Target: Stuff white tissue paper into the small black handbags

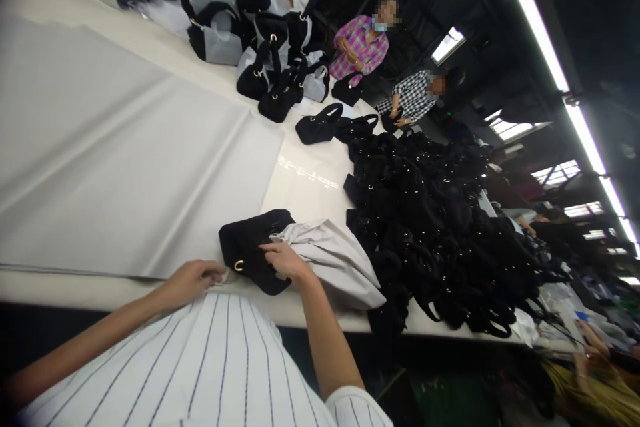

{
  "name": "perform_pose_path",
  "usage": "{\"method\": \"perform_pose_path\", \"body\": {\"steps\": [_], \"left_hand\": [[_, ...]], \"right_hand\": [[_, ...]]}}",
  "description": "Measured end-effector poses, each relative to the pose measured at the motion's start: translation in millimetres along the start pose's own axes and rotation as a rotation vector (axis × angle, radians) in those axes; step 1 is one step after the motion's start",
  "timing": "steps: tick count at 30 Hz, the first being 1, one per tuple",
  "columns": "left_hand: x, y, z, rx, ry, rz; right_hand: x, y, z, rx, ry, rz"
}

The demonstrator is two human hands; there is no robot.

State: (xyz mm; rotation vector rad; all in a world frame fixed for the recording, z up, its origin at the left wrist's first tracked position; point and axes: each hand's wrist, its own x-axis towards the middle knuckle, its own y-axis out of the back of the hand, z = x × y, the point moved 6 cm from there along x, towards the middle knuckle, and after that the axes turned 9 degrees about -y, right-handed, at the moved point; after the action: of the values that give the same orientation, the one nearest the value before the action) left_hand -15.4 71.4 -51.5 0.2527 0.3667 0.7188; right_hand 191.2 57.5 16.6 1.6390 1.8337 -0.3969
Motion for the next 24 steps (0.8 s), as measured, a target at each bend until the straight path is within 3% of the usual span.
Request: {"method": "perform_pose_path", "body": {"steps": [2, 4, 7, 9, 11, 13, 15, 17, 19, 21, 22, 24], "left_hand": [[-2.0, 31.5, -16.2, 0.078, 0.145, 0.217], [5.2, 55.8, -14.0, 0.145, 0.189, 0.366], [42.6, 75.5, 16.9, 0.199, 0.045, 0.460], [78.2, 78.2, 43.5, 0.220, -0.078, 0.464], [113.1, 69.6, 68.5, 0.260, -0.180, 0.397], [139.5, 47.6, 87.8, 0.319, -0.248, 0.229], [151.2, 19.8, 99.2, 0.444, -0.286, 0.038], [150.2, -0.5, 103.6, 0.640, -0.298, -0.054], [143.9, -8.8, 105.4, 0.813, -0.299, -0.039], [138.0, -9.1, 105.7, 0.899, -0.272, -0.009], [135.8, -7.4, 105.9, 0.912, -0.254, 0.006], [131.3, -2.6, 107.4, 0.871, -0.223, 0.061]], "right_hand": [[-25.6, 18.8, 0.3, 0.109, 0.034, 0.098], [-47.4, 37.3, 7.6, 0.270, 0.063, 0.225], [-58.3, 52.7, 34.2, 0.511, 0.036, 0.374], [-52.3, 55.5, 58.2, 0.595, -0.033, 0.460], [-42.9, 56.2, 82.2, 0.617, -0.119, 0.533], [-36.3, 57.3, 103.9, 0.645, -0.199, 0.570], [-35.7, 58.7, 122.1, 0.700, -0.264, 0.574], [-38.7, 58.0, 133.4, 0.771, -0.297, 0.539], [-37.2, 51.8, 130.7, 0.885, -0.238, 0.400], [-29.5, 46.3, 112.9, 0.986, -0.095, 0.253], [-23.9, 46.7, 100.4, 1.002, -0.012, 0.223], [-10.6, 54.7, 74.0, 0.930, 0.117, 0.291]]}}
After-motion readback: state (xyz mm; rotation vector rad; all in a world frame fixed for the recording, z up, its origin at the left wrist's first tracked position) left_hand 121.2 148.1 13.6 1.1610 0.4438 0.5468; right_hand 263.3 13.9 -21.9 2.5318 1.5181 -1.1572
